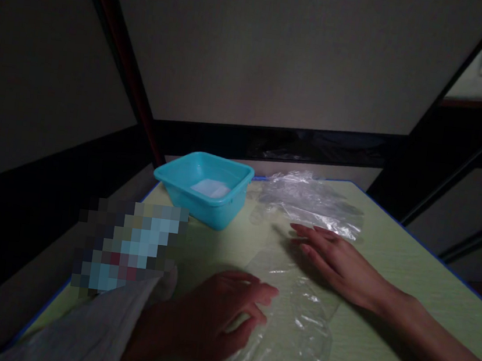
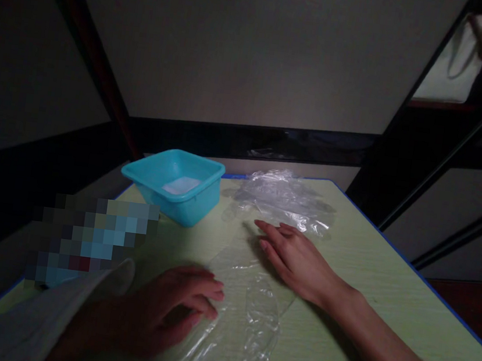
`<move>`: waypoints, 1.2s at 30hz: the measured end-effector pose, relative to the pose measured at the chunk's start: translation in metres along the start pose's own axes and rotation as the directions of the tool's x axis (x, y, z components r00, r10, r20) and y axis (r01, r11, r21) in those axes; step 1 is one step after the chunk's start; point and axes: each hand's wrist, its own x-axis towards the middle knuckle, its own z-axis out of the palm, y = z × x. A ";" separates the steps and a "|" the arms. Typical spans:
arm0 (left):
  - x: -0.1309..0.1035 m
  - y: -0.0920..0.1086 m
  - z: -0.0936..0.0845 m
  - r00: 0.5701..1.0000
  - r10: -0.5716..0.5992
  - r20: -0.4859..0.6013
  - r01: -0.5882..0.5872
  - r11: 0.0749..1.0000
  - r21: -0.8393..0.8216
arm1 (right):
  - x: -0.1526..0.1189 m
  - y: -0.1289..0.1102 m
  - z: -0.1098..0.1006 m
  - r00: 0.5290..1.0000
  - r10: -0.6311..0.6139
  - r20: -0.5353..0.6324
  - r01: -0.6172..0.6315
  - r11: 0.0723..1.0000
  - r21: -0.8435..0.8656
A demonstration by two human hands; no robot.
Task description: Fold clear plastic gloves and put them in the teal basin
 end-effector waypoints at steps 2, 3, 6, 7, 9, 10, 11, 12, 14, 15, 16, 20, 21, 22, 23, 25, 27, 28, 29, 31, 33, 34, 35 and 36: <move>0.001 0.002 -0.002 0.997 0.026 0.076 -0.026 1.000 -0.005 | 0.001 0.001 0.003 0.999 0.020 0.030 -0.020 1.000 0.006; 0.003 0.004 -0.003 0.993 0.023 0.113 -0.022 1.000 -0.010 | 0.001 0.002 0.004 0.999 0.020 0.046 -0.021 1.000 0.018; 0.008 0.012 -0.006 0.970 0.041 0.238 -0.028 0.998 -0.056 | 0.002 0.001 0.007 0.995 -0.006 0.097 0.001 0.999 0.050; 0.010 0.015 -0.007 0.959 0.058 0.277 -0.039 0.997 -0.072 | 0.003 0.001 0.008 0.993 -0.020 0.116 0.013 0.998 0.061; 0.013 0.020 -0.007 0.928 0.082 0.364 -0.061 0.996 -0.071 | 0.003 0.002 0.008 0.988 -0.055 0.143 0.043 0.995 0.086; 0.013 0.022 -0.007 0.916 0.094 0.390 -0.072 0.995 -0.069 | 0.003 0.003 0.007 0.987 -0.072 0.142 0.059 0.994 0.096; 0.013 0.023 -0.007 0.909 0.101 0.403 -0.080 0.994 -0.069 | 0.003 0.004 0.007 0.988 -0.082 0.131 0.069 0.993 0.100; 0.012 0.023 -0.007 0.912 0.107 0.396 -0.084 0.994 -0.074 | 0.002 0.005 0.005 0.990 -0.084 0.112 0.074 0.993 0.095; 0.010 0.020 -0.006 0.929 0.088 0.360 -0.063 0.995 -0.083 | 0.002 0.008 0.002 0.996 -0.062 0.061 0.059 0.997 0.059; 0.010 0.018 -0.006 0.937 0.069 0.342 -0.045 0.996 -0.079 | 0.002 0.010 0.000 0.998 -0.045 0.038 0.043 0.998 0.037; 0.009 0.016 -0.006 0.942 0.051 0.331 -0.030 0.997 -0.069 | 0.002 0.011 -0.001 0.999 -0.027 0.023 0.027 0.999 0.018; 0.009 0.012 -0.005 0.942 0.037 0.333 -0.031 0.999 -0.022 | 0.003 0.013 0.001 0.999 -0.021 0.048 0.021 1.000 0.001; 0.009 0.012 -0.005 0.940 0.040 0.339 -0.040 0.999 -0.006 | 0.003 0.013 0.003 0.997 -0.032 0.065 0.032 0.999 0.008; 0.009 0.013 -0.005 0.938 0.047 0.344 -0.054 0.999 0.009 | 0.003 0.012 0.005 0.996 -0.045 0.078 0.044 0.999 0.015; 0.008 0.014 -0.005 0.937 0.061 0.345 -0.072 0.997 0.017 | 0.004 0.011 0.007 0.994 -0.059 0.092 0.057 0.998 0.024; 0.006 0.015 -0.004 0.942 0.107 0.319 -0.113 0.994 0.001 | 0.004 0.008 0.010 0.989 -0.086 0.120 0.081 0.996 0.045; 0.002 0.014 -0.004 0.962 0.121 0.243 -0.121 0.993 -0.019 | 0.005 0.007 0.012 0.983 -0.113 0.146 0.104 0.992 0.067; 0.001 0.013 -0.003 0.979 0.090 0.184 -0.091 0.996 -0.004 | 0.005 0.007 0.012 0.981 -0.122 0.151 0.112 0.991 0.076; 0.000 0.010 -0.002 0.992 0.030 0.120 -0.034 0.999 0.030 | 0.005 0.008 0.012 0.980 -0.128 0.152 0.117 0.990 0.079; 0.000 0.003 -0.001 0.992 -0.122 -0.015 0.123 0.985 0.120 | 0.005 0.010 0.012 0.984 -0.127 0.127 0.120 0.991 0.063; 0.002 -0.006 0.000 0.971 -0.226 -0.074 0.236 0.955 0.180 | 0.004 0.014 0.011 0.989 -0.114 0.091 0.112 0.993 0.027; 0.003 -0.010 0.000 0.963 -0.261 -0.070 0.270 0.941 0.204 | 0.004 0.015 0.010 0.992 -0.106 0.072 0.105 0.994 0.009; 0.004 -0.013 0.000 0.957 -0.286 -0.055 0.291 0.931 0.221 | 0.004 0.017 0.010 0.994 -0.098 0.054 0.098 0.995 -0.004; 0.004 -0.015 0.000 0.952 -0.305 -0.039 0.305 0.923 0.234 | 0.004 0.017 0.010 0.995 -0.088 0.039 0.088 0.996 -0.005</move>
